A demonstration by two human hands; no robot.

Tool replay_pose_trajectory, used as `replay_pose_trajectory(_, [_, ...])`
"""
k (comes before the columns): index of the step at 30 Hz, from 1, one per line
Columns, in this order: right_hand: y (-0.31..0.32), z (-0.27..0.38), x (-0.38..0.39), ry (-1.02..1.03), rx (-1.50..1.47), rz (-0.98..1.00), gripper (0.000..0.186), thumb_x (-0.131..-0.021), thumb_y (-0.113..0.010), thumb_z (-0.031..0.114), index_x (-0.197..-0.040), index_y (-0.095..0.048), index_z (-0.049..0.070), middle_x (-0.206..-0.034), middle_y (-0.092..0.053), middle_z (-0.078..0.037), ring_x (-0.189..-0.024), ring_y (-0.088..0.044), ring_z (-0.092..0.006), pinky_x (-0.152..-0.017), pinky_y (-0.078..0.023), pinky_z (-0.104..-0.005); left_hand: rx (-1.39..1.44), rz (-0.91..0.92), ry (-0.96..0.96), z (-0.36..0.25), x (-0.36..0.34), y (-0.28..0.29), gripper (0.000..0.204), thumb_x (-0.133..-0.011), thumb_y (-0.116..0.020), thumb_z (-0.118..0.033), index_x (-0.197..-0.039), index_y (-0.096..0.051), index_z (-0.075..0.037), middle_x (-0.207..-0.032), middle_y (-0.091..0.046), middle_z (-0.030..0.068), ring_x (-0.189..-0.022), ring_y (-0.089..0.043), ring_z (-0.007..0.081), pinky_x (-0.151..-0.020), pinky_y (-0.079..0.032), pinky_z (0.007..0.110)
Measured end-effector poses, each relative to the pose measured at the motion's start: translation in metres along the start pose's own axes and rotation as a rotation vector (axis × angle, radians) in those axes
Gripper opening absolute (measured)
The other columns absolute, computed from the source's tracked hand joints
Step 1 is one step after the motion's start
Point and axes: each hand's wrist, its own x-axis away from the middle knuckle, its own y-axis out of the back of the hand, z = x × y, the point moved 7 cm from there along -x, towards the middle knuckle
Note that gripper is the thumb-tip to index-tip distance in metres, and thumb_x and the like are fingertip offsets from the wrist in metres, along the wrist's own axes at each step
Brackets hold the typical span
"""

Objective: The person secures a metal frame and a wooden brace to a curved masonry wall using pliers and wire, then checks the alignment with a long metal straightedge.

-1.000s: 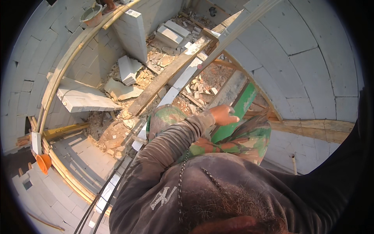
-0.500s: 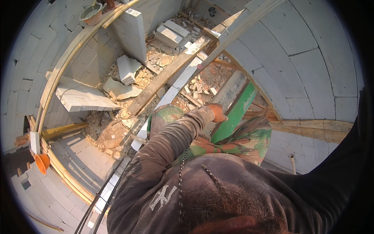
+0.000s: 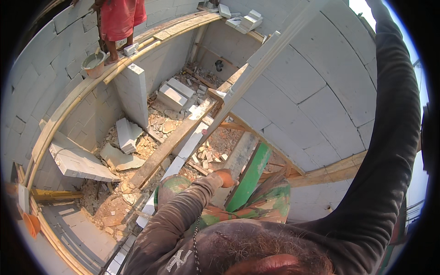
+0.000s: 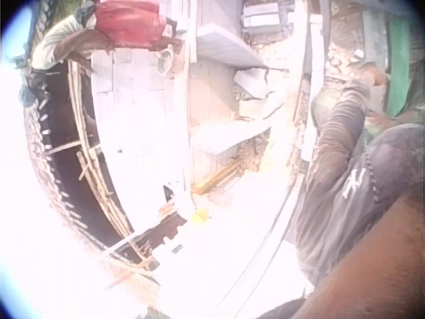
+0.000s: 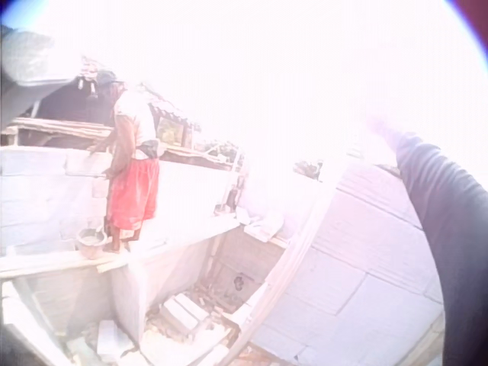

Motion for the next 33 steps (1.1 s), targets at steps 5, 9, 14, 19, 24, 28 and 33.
replay_pose_trajectory(5, [0.014, -0.025, -0.03, 0.011, -0.007, -0.009, 0.039, -0.1, -0.064, 0.03, -0.133, -0.068, 0.01, -0.118, -0.072, -0.008, -0.118, -0.063, -0.0226, -0.108, -0.043, -0.04, -0.006, -0.015, 0.007, -0.004, 0.002, 0.015, 0.079, -0.09, -0.068, -0.061, -0.139, -0.059, 0.001, -0.138, -0.062, 0.0251, -0.127, -0.06, 0.039, -0.105, -0.048, 0.045])
replay_pose_trajectory(9, [0.015, -0.052, -0.048, 0.021, -0.007, -0.013, 0.039, -0.1, -0.065, 0.031, -0.133, -0.068, 0.01, -0.119, -0.072, -0.008, -0.118, -0.063, -0.0224, -0.107, -0.044, -0.0397, 0.014, -0.058, -0.016, -0.007, 0.006, 0.021, 0.079, -0.089, -0.069, -0.06, -0.136, -0.061, 0.003, -0.14, -0.061, 0.0259, -0.128, -0.06, 0.0387, -0.105, -0.048, 0.044])
replay_pose_trajectory(14, [0.007, -0.062, -0.057, 0.034, -0.031, -0.003, 0.04, -0.1, -0.065, 0.031, -0.133, -0.068, 0.01, -0.119, -0.072, -0.008, -0.118, -0.063, -0.0221, -0.107, -0.044, -0.0393, -0.058, -0.037, -0.019, -0.013, 0.013, 0.03, 0.081, -0.088, -0.066, -0.062, -0.139, -0.059, 0.001, -0.141, -0.06, 0.0248, -0.129, -0.059, 0.0391, -0.107, -0.047, 0.045])
replay_pose_trajectory(19, [0.009, -0.063, -0.062, 0.042, -0.049, -0.007, 0.04, -0.1, -0.065, 0.031, -0.134, -0.068, 0.01, -0.119, -0.072, -0.008, -0.117, -0.064, -0.0218, -0.106, -0.045, -0.0388, -0.061, -0.033, -0.027, -0.016, 0.014, 0.03, 0.079, -0.089, -0.066, -0.062, -0.14, -0.059, -0.002, -0.141, -0.06, 0.0238, -0.129, -0.059, 0.04, -0.108, -0.047, 0.046])
replay_pose_trajectory(24, [0.008, -0.063, -0.066, 0.047, -0.061, -0.007, 0.041, -0.1, -0.065, 0.031, -0.134, -0.067, 0.01, -0.12, -0.072, -0.007, -0.117, -0.064, -0.0215, -0.106, -0.045, -0.0384, -0.047, -0.027, -0.003, -0.015, 0.013, 0.029, 0.081, -0.091, -0.065, -0.062, -0.145, -0.054, -0.003, -0.145, -0.058, 0.0228, -0.133, -0.057, 0.0395, -0.11, -0.045, 0.046])
replay_pose_trajectory(28, [0.007, -0.064, -0.066, 0.049, -0.071, -0.006, 0.041, -0.1, -0.065, 0.032, -0.134, -0.067, 0.009, -0.12, -0.072, -0.007, -0.117, -0.064, -0.0213, -0.105, -0.046, -0.0381, -0.058, -0.005, -0.007, -0.014, 0.013, 0.029, 0.081, -0.091, -0.065, -0.062, -0.146, -0.053, -0.004, -0.146, -0.057, 0.0224, -0.134, -0.055, 0.0393, -0.111, -0.044, 0.046])
replay_pose_trajectory(33, [0.007, -0.064, -0.067, 0.054, -0.078, -0.008, 0.041, -0.1, -0.066, 0.032, -0.135, -0.067, 0.009, -0.12, -0.072, -0.007, -0.116, -0.064, -0.021, -0.105, -0.046, -0.0377, -0.077, -0.018, -0.015, -0.011, 0.008, 0.028, 0.079, -0.09, -0.066, -0.061, -0.145, -0.055, -0.004, -0.147, -0.056, 0.0223, -0.134, -0.055, 0.0393, -0.11, -0.045, 0.046])
